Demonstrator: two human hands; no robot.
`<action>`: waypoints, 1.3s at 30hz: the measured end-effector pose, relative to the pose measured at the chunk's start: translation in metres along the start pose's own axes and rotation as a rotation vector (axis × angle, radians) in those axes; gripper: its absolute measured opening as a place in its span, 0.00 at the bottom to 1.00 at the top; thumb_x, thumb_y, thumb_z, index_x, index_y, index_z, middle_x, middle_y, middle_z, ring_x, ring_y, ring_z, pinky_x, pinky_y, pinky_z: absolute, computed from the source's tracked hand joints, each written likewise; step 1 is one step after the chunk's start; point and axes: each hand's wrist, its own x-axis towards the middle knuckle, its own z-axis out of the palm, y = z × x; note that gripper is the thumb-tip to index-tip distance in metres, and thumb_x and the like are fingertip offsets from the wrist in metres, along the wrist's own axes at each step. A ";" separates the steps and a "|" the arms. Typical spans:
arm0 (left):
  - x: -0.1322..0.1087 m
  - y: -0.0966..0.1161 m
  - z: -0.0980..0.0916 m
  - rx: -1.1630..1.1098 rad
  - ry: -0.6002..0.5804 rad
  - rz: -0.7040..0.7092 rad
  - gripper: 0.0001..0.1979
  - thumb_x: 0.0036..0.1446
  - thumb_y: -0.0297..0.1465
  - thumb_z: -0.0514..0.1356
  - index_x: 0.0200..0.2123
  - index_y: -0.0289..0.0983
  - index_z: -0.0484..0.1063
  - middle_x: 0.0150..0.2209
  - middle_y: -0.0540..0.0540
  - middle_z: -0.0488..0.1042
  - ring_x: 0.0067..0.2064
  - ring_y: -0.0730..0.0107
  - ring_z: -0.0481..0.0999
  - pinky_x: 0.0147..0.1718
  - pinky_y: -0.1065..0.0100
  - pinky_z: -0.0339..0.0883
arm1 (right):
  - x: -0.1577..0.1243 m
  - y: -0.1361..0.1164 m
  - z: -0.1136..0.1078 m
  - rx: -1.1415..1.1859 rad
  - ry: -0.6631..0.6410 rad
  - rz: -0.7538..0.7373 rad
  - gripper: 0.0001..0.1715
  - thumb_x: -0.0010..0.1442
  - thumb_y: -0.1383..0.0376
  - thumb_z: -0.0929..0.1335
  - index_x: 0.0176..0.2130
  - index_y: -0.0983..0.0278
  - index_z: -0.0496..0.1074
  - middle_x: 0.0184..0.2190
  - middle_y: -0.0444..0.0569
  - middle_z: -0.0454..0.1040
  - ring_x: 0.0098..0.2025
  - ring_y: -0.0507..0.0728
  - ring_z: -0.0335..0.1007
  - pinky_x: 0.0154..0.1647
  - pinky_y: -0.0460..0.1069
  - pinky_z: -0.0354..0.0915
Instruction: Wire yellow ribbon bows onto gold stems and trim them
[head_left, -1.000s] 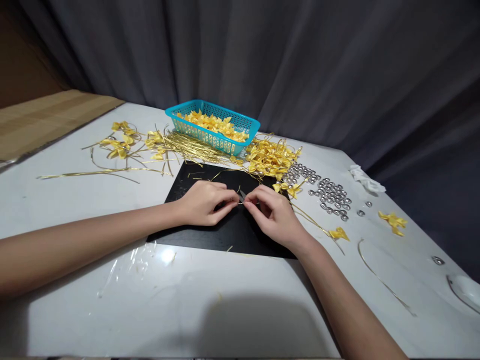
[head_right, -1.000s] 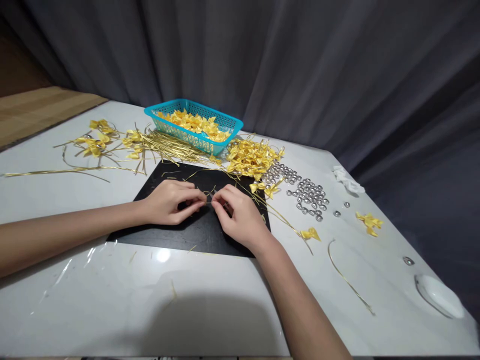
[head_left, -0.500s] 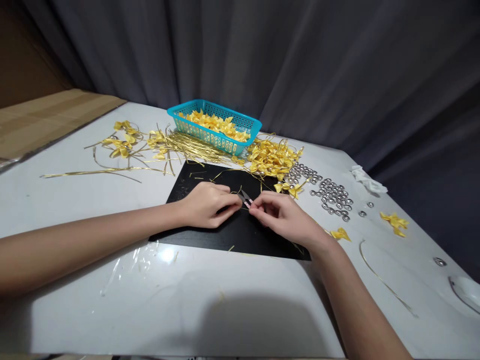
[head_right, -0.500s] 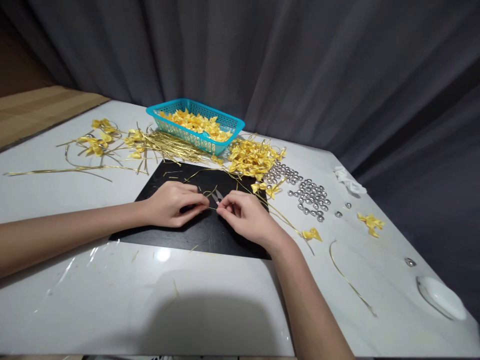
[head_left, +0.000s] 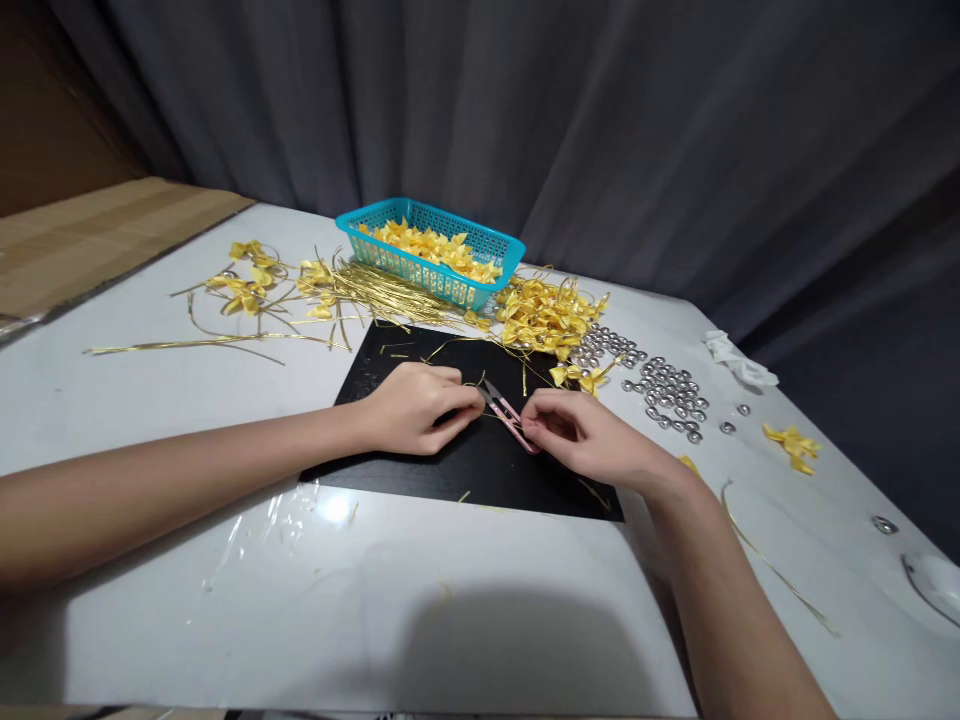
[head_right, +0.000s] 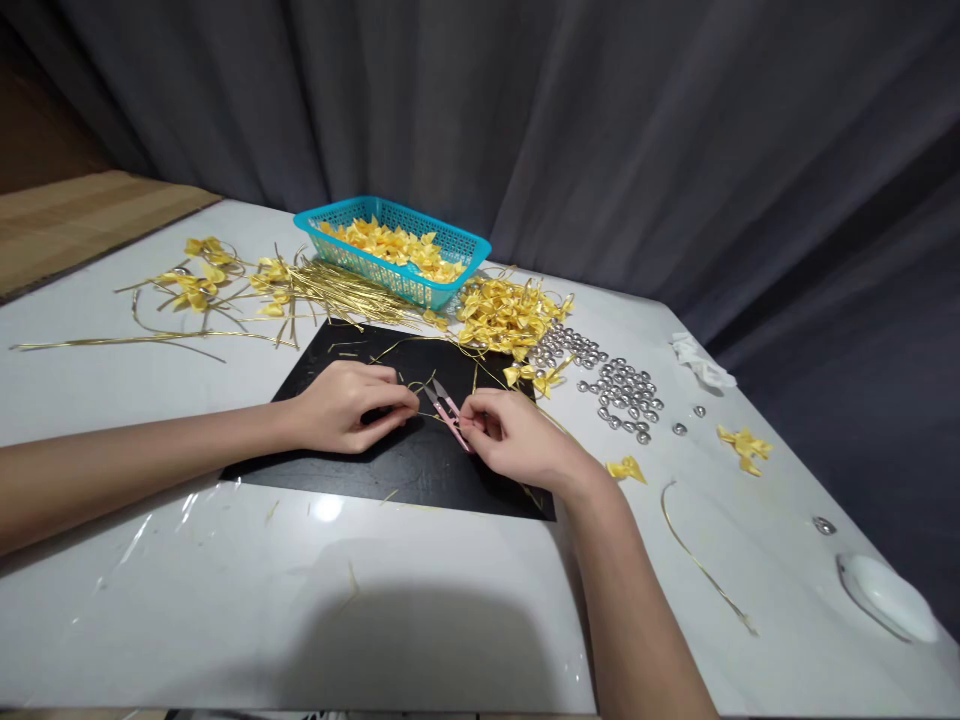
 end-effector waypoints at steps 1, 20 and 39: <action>0.000 0.000 0.000 0.000 0.004 0.000 0.12 0.59 0.31 0.51 0.33 0.36 0.74 0.23 0.48 0.72 0.24 0.72 0.72 0.22 0.73 0.58 | 0.000 0.002 -0.001 -0.050 0.006 0.002 0.07 0.56 0.68 0.63 0.26 0.64 0.66 0.21 0.43 0.65 0.21 0.50 0.56 0.20 0.45 0.52; -0.001 0.000 0.001 0.054 0.069 -0.100 0.10 0.54 0.29 0.53 0.29 0.36 0.74 0.23 0.47 0.71 0.30 0.68 0.72 0.23 0.71 0.56 | -0.002 0.036 -0.019 -0.609 0.368 0.335 0.10 0.64 0.62 0.56 0.32 0.61 0.59 0.35 0.52 0.67 0.32 0.58 0.64 0.26 0.49 0.52; 0.011 -0.010 -0.061 0.087 -0.169 -0.178 0.12 0.57 0.33 0.55 0.42 0.36 0.73 0.46 0.41 0.74 0.48 0.56 0.70 0.48 0.56 0.59 | -0.056 -0.004 -0.055 -0.157 0.938 0.209 0.18 0.58 0.57 0.65 0.47 0.61 0.62 0.43 0.52 0.70 0.30 0.53 0.67 0.30 0.49 0.67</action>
